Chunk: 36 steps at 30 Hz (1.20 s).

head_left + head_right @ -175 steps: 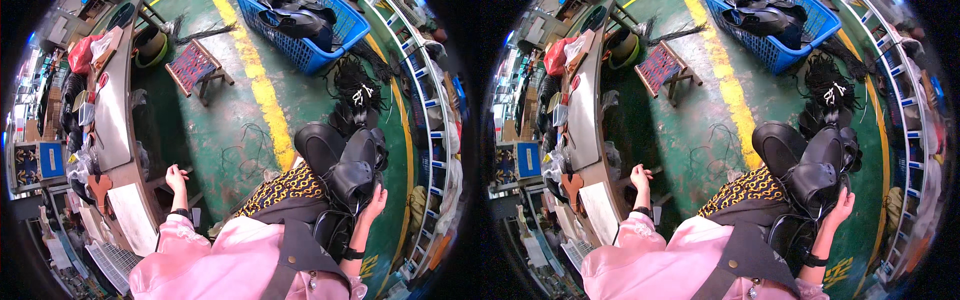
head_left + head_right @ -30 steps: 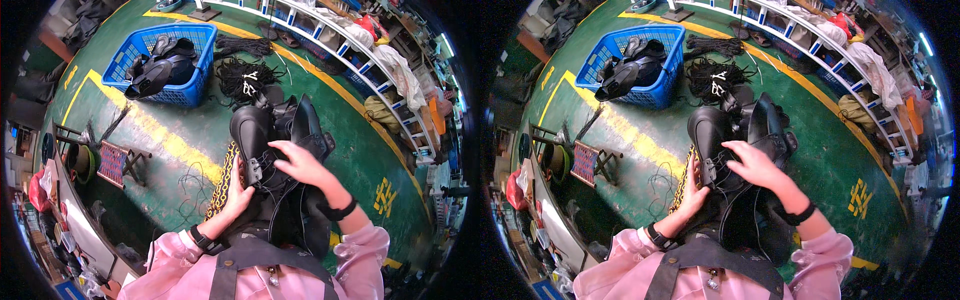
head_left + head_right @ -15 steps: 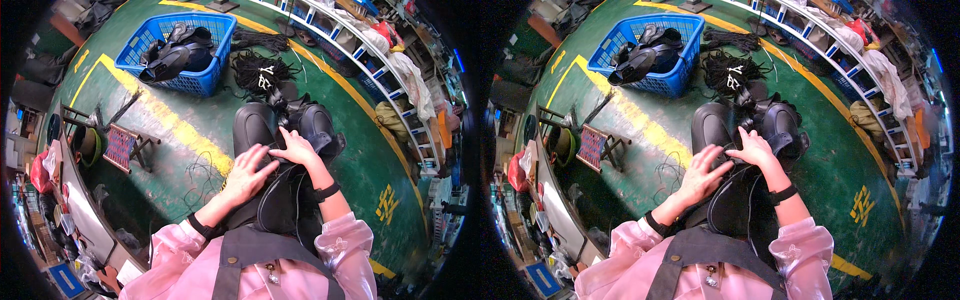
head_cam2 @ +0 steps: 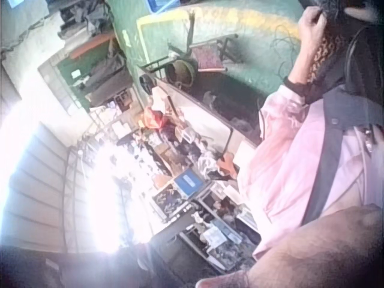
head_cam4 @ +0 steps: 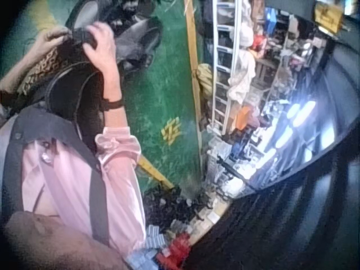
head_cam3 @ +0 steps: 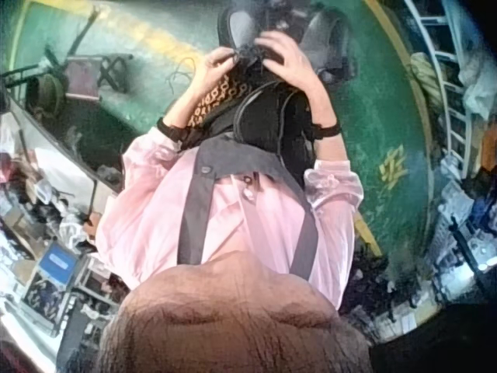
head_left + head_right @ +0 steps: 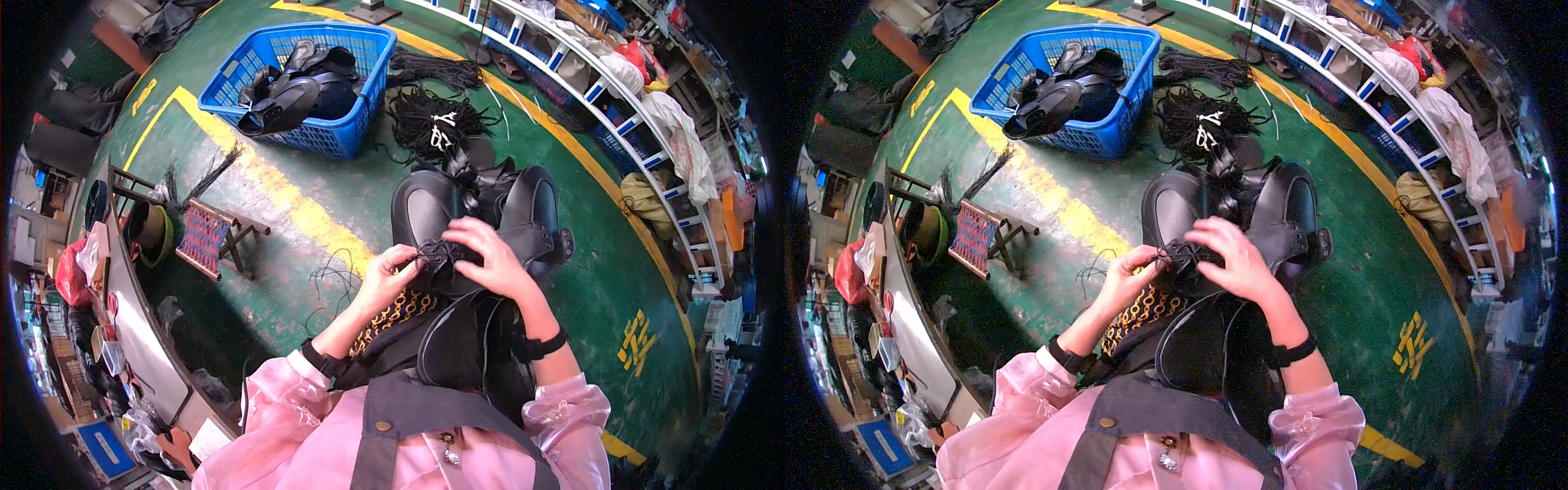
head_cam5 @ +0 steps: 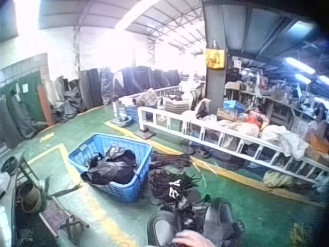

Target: Thread laces through the eyelets of black leather shoe uppers.

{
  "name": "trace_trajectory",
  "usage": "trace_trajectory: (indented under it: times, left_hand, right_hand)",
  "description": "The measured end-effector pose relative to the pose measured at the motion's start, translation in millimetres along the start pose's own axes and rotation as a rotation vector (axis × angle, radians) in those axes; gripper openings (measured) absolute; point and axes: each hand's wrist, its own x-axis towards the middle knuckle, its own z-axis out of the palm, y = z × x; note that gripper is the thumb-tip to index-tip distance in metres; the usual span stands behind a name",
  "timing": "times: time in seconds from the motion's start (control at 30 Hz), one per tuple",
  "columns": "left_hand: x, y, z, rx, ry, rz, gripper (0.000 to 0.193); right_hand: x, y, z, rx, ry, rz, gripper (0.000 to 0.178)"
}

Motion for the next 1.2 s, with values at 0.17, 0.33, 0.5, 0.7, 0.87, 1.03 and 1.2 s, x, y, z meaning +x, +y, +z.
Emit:
trace_trajectory:
  times: [0.17, 0.33, 0.5, 0.7, 0.87, 1.03, 1.2]
  left_hand:
    - [-5, -3, -3, -0.501, -0.125, -0.295, 0.013]
    - [-8, 1, -14, -0.449, -0.222, -0.299, 0.020]
    - [6, 15, -17, -0.182, -0.259, -0.489, 0.024]
    - [11, 15, -12, -0.359, 0.097, -0.222, 0.018]
    - [15, 48, -27, -0.685, 0.291, 0.040, 0.017]
    - [31, 59, -60, -0.770, 0.427, 0.208, 0.021]
    - [57, 45, -93, -0.484, 0.445, 0.054, 0.030]
  right_hand:
    - [2, -15, 22, -0.077, 0.063, 0.000, 0.030]
    - [8, -19, 20, -0.030, 0.092, 0.096, 0.013]
    - [8, -19, 24, -0.024, 0.099, 0.086, 0.011]
    - [6, -18, 26, 0.006, 0.128, 0.070, 0.011]
    - [12, -22, 21, 0.156, 0.058, 0.160, 0.012]
    - [7, -21, 25, 0.171, 0.013, 0.161, 0.013]
    - [1, -3, 33, 0.477, 0.077, 0.241, 0.015]
